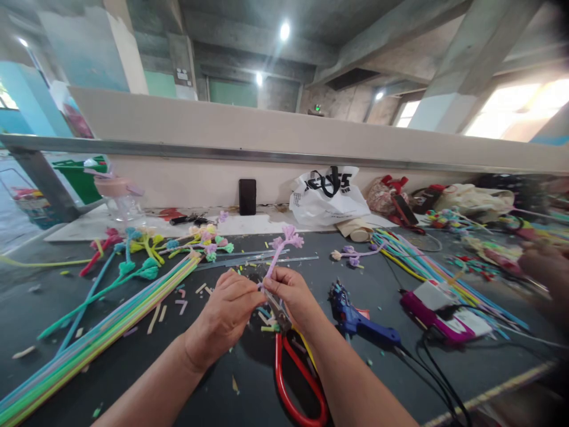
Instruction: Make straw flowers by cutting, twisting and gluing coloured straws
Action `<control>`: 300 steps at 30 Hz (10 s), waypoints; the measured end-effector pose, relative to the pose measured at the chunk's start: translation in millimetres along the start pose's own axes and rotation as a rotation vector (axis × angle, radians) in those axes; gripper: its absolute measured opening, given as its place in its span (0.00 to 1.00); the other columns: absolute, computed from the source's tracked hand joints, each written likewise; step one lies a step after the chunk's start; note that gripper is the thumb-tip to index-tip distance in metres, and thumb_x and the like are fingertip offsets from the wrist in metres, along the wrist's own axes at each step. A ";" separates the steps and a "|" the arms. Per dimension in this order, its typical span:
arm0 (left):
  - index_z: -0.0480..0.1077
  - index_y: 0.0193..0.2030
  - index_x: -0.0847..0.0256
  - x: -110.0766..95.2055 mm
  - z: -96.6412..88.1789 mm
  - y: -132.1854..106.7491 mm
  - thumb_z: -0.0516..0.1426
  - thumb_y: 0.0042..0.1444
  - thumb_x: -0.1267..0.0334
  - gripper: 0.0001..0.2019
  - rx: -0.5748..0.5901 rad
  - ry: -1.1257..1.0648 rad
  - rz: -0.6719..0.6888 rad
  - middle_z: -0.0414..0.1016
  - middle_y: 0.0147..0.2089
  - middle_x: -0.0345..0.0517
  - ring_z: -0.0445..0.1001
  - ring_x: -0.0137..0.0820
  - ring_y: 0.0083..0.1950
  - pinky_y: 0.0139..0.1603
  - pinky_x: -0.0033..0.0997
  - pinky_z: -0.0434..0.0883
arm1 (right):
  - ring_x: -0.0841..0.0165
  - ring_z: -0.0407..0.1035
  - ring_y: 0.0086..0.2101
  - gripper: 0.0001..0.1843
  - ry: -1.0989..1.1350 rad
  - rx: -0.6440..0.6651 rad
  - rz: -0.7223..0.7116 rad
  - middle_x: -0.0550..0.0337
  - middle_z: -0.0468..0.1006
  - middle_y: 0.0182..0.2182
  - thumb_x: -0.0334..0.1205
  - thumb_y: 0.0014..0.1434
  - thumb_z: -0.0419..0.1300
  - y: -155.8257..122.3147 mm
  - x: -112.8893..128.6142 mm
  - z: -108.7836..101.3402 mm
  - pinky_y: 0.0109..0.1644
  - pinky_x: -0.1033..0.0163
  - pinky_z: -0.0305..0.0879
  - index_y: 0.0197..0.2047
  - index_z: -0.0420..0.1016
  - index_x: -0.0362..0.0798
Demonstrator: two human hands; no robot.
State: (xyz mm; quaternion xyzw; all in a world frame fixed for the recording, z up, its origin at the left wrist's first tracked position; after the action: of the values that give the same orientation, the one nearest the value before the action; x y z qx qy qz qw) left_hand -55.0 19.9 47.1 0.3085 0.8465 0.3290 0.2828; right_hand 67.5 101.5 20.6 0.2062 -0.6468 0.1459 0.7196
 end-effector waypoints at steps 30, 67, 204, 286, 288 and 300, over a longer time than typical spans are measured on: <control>0.68 0.31 0.62 0.5 9.0 -0.8 0.53 0.53 0.72 0.04 -0.290 0.210 -0.234 0.73 0.31 0.45 0.70 0.31 0.37 0.45 0.36 0.66 | 0.74 0.55 0.24 0.11 0.013 -0.036 -0.067 0.66 0.64 0.20 0.44 0.48 0.61 -0.1 -6.9 4.5 0.30 0.67 0.53 0.23 0.69 0.44; 0.73 0.28 0.64 8.9 25.0 -4.4 0.62 0.42 0.62 0.08 -0.413 -0.938 -1.127 0.74 0.25 0.39 0.70 0.23 0.28 0.33 0.22 0.67 | 0.73 0.62 0.23 0.11 0.150 -0.071 -0.010 0.64 0.71 0.21 0.43 0.43 0.64 -3.2 -5.0 8.6 0.29 0.67 0.58 0.26 0.73 0.45; 0.74 0.37 0.53 7.5 9.1 -6.4 0.59 0.47 0.69 0.10 -0.290 -0.341 -0.606 0.73 0.36 0.45 0.67 0.36 0.42 0.49 0.31 0.60 | 0.75 0.61 0.21 0.09 0.176 -0.052 -0.007 0.64 0.71 0.20 0.41 0.43 0.64 -3.1 -6.4 7.0 0.27 0.70 0.56 0.26 0.74 0.44; 0.70 0.39 0.65 15.0 -25.0 4.3 0.56 0.49 0.51 0.18 0.237 -1.051 -0.871 0.73 0.33 0.46 0.70 0.30 0.34 0.35 0.28 0.65 | 0.80 0.56 0.10 0.11 0.422 0.203 0.262 0.68 0.68 0.12 0.41 0.43 0.63 -27.0 6.6 41.9 0.19 0.65 0.69 0.22 0.67 0.42; 0.70 0.38 0.65 14.3 -22.1 6.0 0.59 0.45 0.50 0.20 0.192 -1.008 -0.868 0.73 0.33 0.46 0.70 0.31 0.34 0.36 0.28 0.64 | 0.80 0.56 0.11 0.10 0.424 0.146 0.236 0.69 0.67 0.11 0.40 0.44 0.62 -25.5 7.1 39.6 0.19 0.66 0.68 0.22 0.67 0.43; 0.70 0.25 0.64 19.3 -13.7 6.5 0.59 0.45 0.57 0.11 -0.038 -0.591 -1.021 0.72 0.24 0.39 0.68 0.27 0.27 0.29 0.25 0.63 | 0.78 0.61 0.14 0.15 0.477 0.063 0.290 0.66 0.71 0.17 0.45 0.44 0.65 -22.3 -0.9 38.9 0.25 0.64 0.68 0.28 0.68 0.43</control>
State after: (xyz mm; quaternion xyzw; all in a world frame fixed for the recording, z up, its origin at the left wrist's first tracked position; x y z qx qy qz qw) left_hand -74.7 32.2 55.0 -0.0646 0.7673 0.0665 0.6346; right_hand 44.1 63.2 20.4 0.0934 -0.4772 0.3117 0.8164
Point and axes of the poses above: each hand's wrist, its own y-axis towards the middle knuckle, its own z-axis out of the palm, x = y × z, the point moved 3 cm from there along y, towards the middle knuckle
